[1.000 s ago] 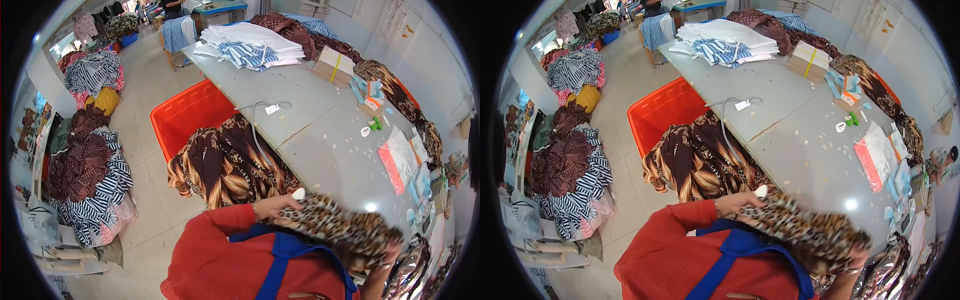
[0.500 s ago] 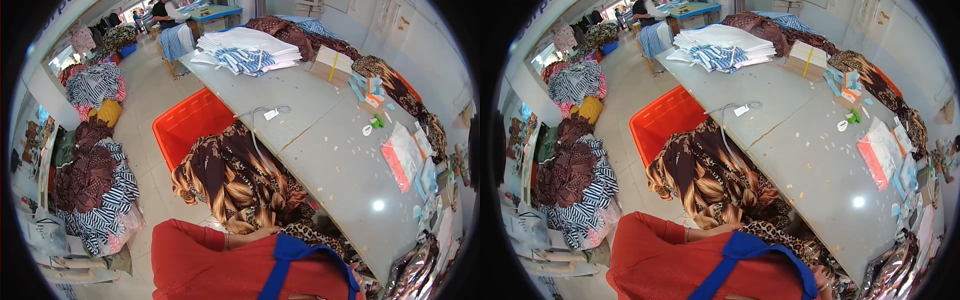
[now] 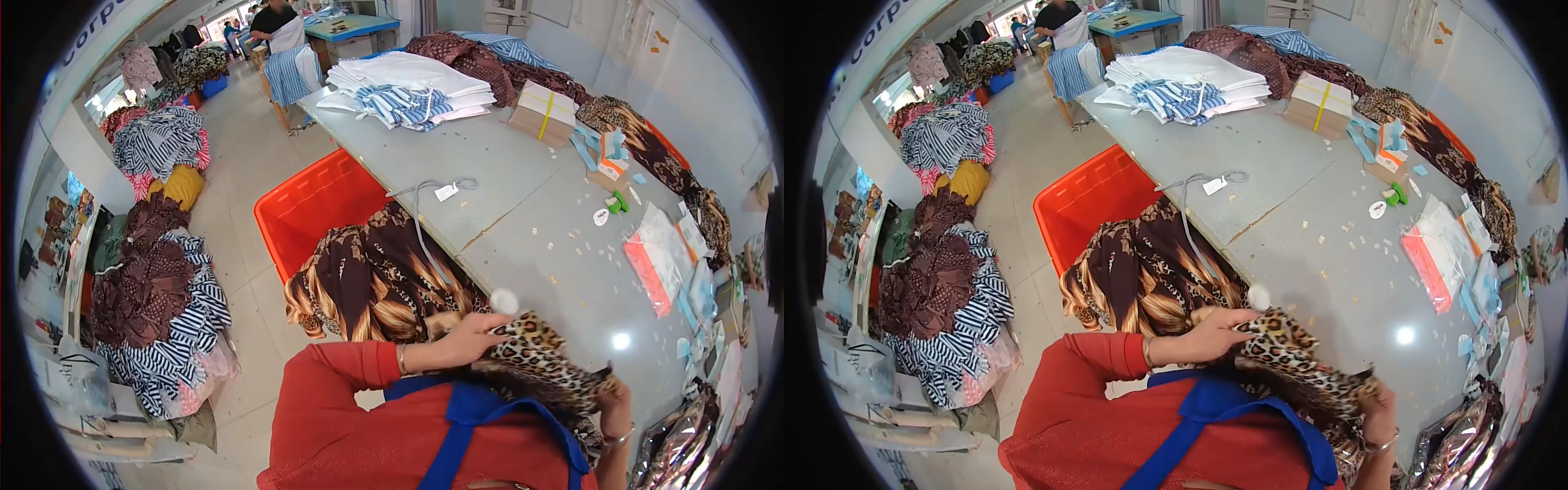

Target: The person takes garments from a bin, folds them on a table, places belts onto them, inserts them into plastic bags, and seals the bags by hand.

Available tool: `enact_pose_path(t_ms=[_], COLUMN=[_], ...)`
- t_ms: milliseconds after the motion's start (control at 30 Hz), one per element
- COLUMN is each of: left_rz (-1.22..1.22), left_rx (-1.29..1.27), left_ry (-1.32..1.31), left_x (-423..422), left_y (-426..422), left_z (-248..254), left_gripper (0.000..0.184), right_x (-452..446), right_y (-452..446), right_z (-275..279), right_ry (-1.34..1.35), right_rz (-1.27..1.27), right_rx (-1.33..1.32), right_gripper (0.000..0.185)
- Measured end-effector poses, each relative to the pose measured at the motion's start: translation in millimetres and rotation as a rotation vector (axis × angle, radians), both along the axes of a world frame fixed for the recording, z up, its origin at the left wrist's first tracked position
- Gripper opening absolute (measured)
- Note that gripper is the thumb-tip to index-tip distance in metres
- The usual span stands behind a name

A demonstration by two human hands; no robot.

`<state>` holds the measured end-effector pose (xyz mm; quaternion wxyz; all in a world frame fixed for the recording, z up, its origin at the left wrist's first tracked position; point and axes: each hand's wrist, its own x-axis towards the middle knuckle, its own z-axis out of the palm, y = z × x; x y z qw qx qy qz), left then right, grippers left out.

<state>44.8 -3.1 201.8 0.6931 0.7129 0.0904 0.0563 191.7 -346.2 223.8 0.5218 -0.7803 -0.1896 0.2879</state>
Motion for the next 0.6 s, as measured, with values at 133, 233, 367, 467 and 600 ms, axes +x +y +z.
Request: enact_pose_path(t_ms=[133,233,367,467,600], left_rz=[-0.128,-0.158,-0.345,-0.623,-0.679], left_rx=[0.040,0.105,-0.049,-0.095,0.029], left_ry=[-0.458,-0.520,-0.417,-0.110,0.090], left_x=[30,35,49,77,77], left_y=[11,14,17,24,26], left_z=[61,143,206,174,9], left_gripper=[0.030,0.025,0.027,0.041,0.087], right_x=[0,5,8,36,20], right_y=[28,27,0,-8,17], right_z=[74,129,158,118,-4], right_ry=[-0.444,-0.540,-0.499,-0.105,0.096], right_rz=[-0.322,-0.475,-0.383,-0.035,0.358], right_rx=[0.032,0.316,0.491,0.144,0.083], right_gripper=[0.029,0.031,0.028,0.048,0.077])
